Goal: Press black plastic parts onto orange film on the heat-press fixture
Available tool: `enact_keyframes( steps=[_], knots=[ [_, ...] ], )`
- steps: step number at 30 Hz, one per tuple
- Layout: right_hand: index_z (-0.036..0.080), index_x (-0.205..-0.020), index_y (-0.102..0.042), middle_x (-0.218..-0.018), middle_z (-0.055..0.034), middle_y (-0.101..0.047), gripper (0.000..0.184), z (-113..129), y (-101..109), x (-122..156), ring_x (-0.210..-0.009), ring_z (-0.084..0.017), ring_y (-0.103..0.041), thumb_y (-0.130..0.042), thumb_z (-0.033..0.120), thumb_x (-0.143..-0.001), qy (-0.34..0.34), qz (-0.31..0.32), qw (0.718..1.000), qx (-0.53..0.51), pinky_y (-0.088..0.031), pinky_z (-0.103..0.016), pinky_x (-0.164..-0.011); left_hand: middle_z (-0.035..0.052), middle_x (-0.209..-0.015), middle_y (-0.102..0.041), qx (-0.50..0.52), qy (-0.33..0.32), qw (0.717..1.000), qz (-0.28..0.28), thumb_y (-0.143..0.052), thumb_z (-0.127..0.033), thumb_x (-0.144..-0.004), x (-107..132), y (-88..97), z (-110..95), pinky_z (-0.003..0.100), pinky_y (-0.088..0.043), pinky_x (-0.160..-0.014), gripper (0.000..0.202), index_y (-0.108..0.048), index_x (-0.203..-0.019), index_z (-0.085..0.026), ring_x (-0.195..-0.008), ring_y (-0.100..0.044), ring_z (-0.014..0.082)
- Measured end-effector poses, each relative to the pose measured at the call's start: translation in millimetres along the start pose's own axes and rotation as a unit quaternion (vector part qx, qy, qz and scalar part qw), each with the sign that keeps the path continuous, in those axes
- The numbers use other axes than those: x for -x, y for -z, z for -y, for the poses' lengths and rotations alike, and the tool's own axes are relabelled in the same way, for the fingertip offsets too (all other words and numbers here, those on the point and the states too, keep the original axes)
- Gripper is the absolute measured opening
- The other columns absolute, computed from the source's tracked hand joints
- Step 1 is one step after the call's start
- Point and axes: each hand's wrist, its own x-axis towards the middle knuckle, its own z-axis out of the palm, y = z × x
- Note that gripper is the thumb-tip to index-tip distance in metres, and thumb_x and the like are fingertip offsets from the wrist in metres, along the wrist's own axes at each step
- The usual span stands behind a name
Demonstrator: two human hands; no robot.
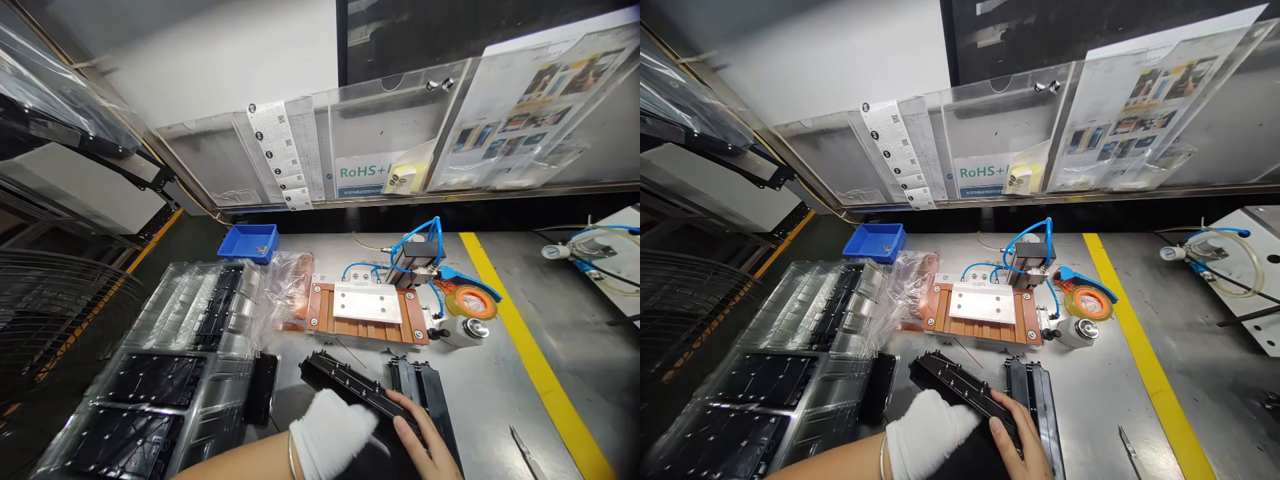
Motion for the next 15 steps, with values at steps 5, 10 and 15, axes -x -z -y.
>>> enact_keyframes(
  steps=[5,10,15],
  knots=[
    [0.03,-0.127,-0.06,-0.139,-0.0062,-0.057,0.064,-5,12,1,-0.136,-0.032,-0.045,-0.046,0.076,-0.084,-0.027,0.039,0.998,0.033,-0.038,-0.048,-0.114,0.0068,-0.091,-0.076,-0.02,0.109,0.98,0.167,-0.059,-0.02,-0.089,15,13.4,43,0.031,-0.058,-0.07,0.03,-0.061,-0.119,-0.021,-0.08,-0.073,0.0243],
    [0.031,-0.122,-0.064,-0.136,-0.0059,-0.061,0.064,-2,6,5,-0.135,-0.033,-0.047,-0.045,0.078,-0.083,-0.032,-0.01,0.999,0.011,-0.037,-0.051,-0.114,0.0101,-0.084,-0.074,-0.044,0.132,0.971,0.197,-0.052,-0.003,-0.085,20,9.0,51,0.039,-0.057,-0.071,0.02,-0.068,-0.093,-0.013,-0.081,-0.071,0.0283],
    [0.028,-0.124,-0.063,-0.141,-0.0089,-0.057,0.069,-5,-2,6,-0.141,-0.036,-0.038,-0.047,0.08,-0.081,-0.055,-0.015,0.998,-0.027,-0.026,-0.056,-0.119,0.0113,-0.087,-0.073,-0.012,0.112,0.974,0.197,-0.061,-0.012,-0.085,19,0.8,39,0.039,-0.057,-0.077,0.007,-0.068,-0.086,-0.012,-0.087,-0.07,0.0276]
  ],
)
